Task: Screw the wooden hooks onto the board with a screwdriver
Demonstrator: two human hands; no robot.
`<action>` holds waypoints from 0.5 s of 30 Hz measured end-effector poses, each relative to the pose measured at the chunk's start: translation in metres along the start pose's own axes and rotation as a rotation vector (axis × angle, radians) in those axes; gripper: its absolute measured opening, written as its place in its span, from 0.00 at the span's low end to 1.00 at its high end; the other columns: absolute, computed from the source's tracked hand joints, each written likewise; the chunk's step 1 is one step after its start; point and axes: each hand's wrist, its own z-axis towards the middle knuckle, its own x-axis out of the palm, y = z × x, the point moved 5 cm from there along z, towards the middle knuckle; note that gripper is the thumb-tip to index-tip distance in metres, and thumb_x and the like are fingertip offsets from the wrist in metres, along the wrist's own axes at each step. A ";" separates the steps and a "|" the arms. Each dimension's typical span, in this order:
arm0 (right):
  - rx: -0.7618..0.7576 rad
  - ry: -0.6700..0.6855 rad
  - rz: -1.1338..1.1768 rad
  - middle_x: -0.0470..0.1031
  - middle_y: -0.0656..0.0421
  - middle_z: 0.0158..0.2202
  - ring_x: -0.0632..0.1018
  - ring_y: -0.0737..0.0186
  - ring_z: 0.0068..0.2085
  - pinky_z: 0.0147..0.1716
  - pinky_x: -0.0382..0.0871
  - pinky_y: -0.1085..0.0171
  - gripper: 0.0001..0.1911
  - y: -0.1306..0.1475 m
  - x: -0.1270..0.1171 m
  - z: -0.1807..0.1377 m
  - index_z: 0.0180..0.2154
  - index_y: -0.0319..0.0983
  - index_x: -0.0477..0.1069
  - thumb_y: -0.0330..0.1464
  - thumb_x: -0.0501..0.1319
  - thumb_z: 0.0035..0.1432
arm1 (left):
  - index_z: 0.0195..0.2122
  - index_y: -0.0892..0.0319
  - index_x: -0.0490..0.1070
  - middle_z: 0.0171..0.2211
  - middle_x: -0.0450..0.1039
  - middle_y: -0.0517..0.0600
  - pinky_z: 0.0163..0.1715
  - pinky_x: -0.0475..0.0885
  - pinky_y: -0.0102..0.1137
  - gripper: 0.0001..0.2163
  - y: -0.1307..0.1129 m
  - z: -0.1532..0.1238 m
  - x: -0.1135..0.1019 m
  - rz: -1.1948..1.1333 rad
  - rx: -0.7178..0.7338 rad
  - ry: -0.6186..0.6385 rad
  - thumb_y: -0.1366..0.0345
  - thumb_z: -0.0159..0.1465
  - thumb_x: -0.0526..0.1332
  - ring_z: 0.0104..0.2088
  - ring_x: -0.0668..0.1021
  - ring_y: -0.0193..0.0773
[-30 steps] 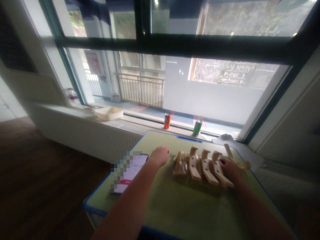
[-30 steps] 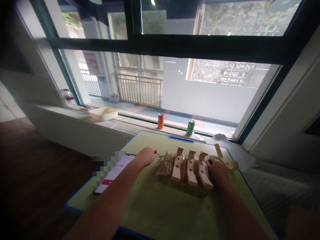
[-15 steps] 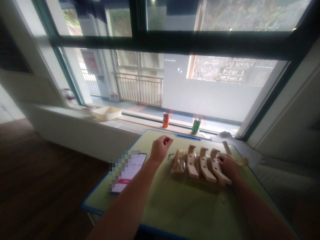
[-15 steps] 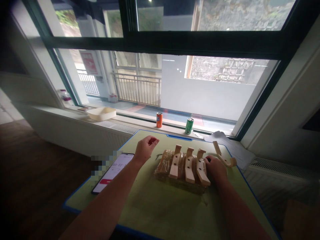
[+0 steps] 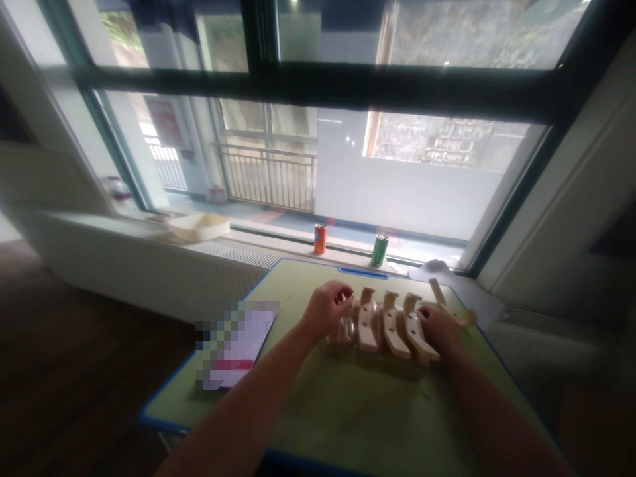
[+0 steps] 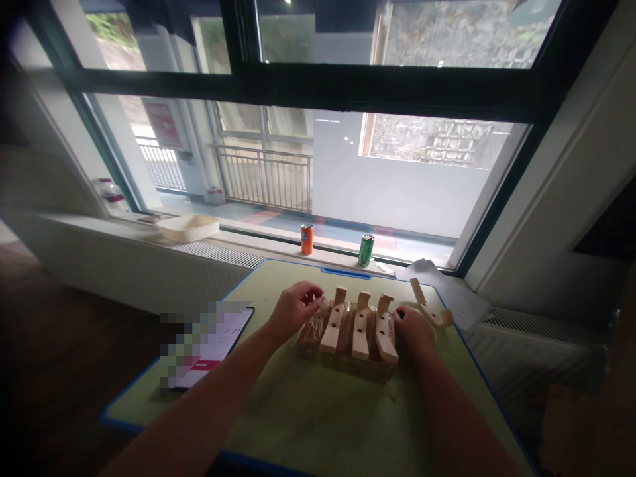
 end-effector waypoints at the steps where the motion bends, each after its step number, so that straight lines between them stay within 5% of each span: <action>1: 0.004 0.000 -0.001 0.75 0.55 0.33 0.72 0.60 0.34 0.30 0.57 0.63 0.16 0.000 0.000 0.000 0.34 0.42 0.74 0.42 0.51 0.58 | 0.33 0.60 0.71 0.29 0.70 0.48 0.27 0.68 0.26 0.05 -0.002 0.002 0.001 -0.004 0.012 0.001 0.66 0.59 0.58 0.27 0.70 0.30; 9: -0.020 -0.013 0.010 0.76 0.58 0.29 0.74 0.59 0.31 0.28 0.58 0.63 0.14 0.001 0.003 0.003 0.31 0.44 0.73 0.42 0.52 0.57 | 0.38 0.61 0.71 0.35 0.73 0.52 0.39 0.70 0.34 0.08 -0.034 0.056 -0.012 0.312 0.344 -0.107 0.67 0.62 0.54 0.37 0.73 0.37; 12: -0.025 -0.017 0.026 0.75 0.59 0.27 0.74 0.59 0.29 0.26 0.58 0.63 0.13 0.001 0.006 0.005 0.28 0.45 0.72 0.41 0.53 0.56 | 0.39 0.60 0.72 0.33 0.75 0.50 0.34 0.70 0.31 0.09 -0.039 0.080 -0.020 0.198 0.254 -0.046 0.65 0.63 0.54 0.31 0.74 0.33; 15: -0.017 -0.025 0.048 0.75 0.59 0.27 0.74 0.58 0.29 0.27 0.59 0.62 0.12 -0.001 0.008 0.006 0.28 0.45 0.72 0.41 0.53 0.55 | 0.36 0.57 0.74 0.29 0.76 0.47 0.30 0.70 0.28 0.08 -0.041 0.086 -0.016 0.039 0.157 0.165 0.62 0.60 0.58 0.28 0.75 0.31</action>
